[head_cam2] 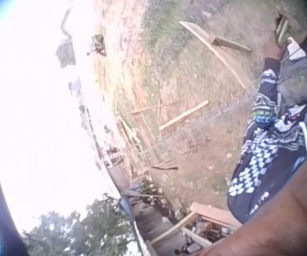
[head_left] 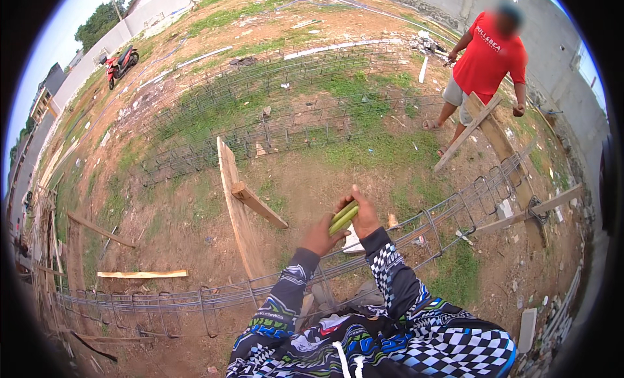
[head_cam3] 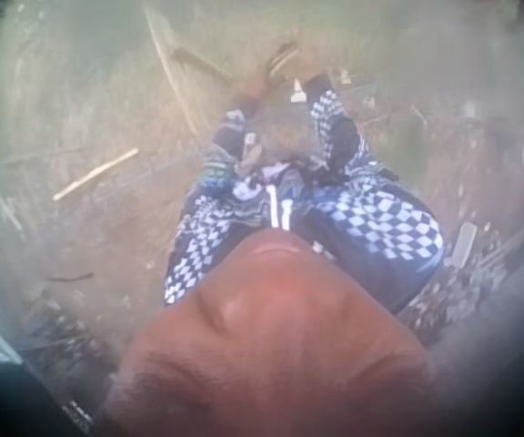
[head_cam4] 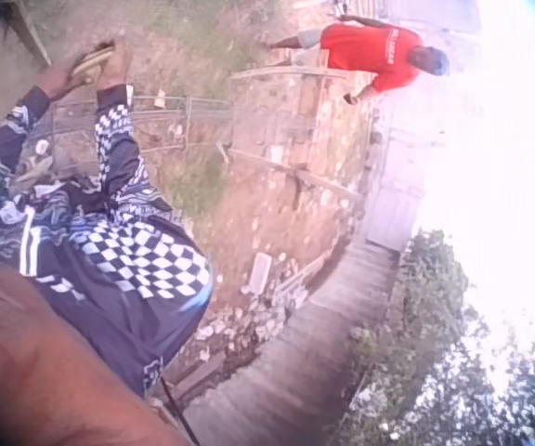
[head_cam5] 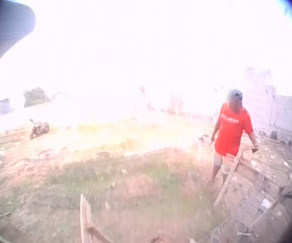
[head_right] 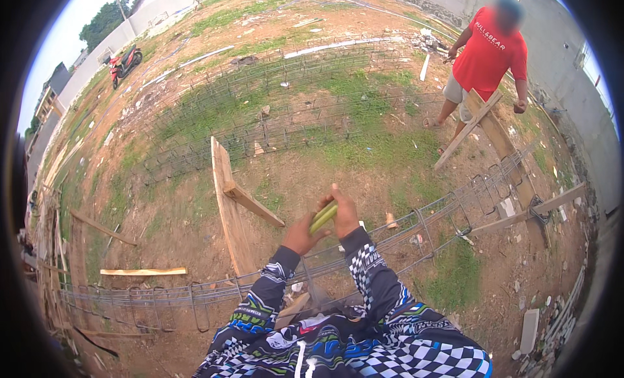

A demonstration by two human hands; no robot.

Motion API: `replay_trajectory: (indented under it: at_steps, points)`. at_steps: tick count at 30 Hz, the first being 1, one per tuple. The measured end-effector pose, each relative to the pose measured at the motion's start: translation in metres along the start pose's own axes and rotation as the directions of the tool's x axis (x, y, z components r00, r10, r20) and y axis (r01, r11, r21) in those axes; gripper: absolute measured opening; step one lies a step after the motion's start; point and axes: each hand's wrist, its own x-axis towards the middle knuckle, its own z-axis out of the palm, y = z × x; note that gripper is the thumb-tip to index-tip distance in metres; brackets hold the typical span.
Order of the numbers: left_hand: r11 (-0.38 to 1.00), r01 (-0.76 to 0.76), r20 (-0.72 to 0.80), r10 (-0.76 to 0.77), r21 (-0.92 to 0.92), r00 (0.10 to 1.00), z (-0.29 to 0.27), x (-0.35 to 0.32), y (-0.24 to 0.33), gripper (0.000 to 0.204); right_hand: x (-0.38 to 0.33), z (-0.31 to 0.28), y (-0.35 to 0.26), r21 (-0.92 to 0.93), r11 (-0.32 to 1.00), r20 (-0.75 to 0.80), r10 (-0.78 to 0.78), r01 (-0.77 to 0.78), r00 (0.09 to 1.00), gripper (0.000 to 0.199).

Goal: The person uses pliers to twist and secure wire ties around the intersections of a rebar cage. A coworker assists by holding the structure and using a hammer to adjust components. The person repeatedly bends, twists, and cuts wire to fasten the rebar grid together.

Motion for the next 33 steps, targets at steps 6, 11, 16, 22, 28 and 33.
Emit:
replay_trajectory:
  at_steps: [6, 11, 16, 22, 28, 33]
  points:
    - [0.885, -0.454, 0.551, 0.327, 0.106, 0.767, -0.016, -0.02, 0.069, 0.046, -0.103, -0.086, -0.072, -0.884, 0.438, 0.394, 0.518, 0.16, 0.759, 0.058]
    - [0.582, -0.809, 0.518, 0.719, -0.084, 0.464, 0.044, -0.06, 0.115, 0.04, -0.205, -0.156, -0.036, -0.59, 0.702, 0.33, 0.66, -0.398, 0.675, 0.053]
    - [0.438, -0.883, 0.264, 0.883, -0.169, 0.388, 0.112, -0.076, 0.145, 0.038, -0.261, -0.211, -0.048, -0.16, 0.749, 0.358, 0.652, -0.643, 0.669, 0.035]
    - [0.657, -0.133, -0.34, -0.198, -0.742, 0.919, 0.126, -0.074, 0.223, 0.05, -0.276, -0.273, -0.078, -0.02, 0.891, 0.36, 0.43, -0.454, 0.828, 0.047]
    - [0.887, 0.451, -0.285, -0.459, -0.098, 0.841, 0.168, -0.093, 0.116, 0.061, -0.216, -0.319, -0.086, -0.976, 0.052, 0.209, -0.064, 0.212, 0.976, 0.023]
    - [0.827, 0.557, -0.161, -0.562, -0.077, 0.811, 0.207, -0.091, 0.123, 0.053, -0.168, -0.286, -0.078, -0.98, -0.159, 0.17, -0.348, 0.12, 0.922, 0.028]
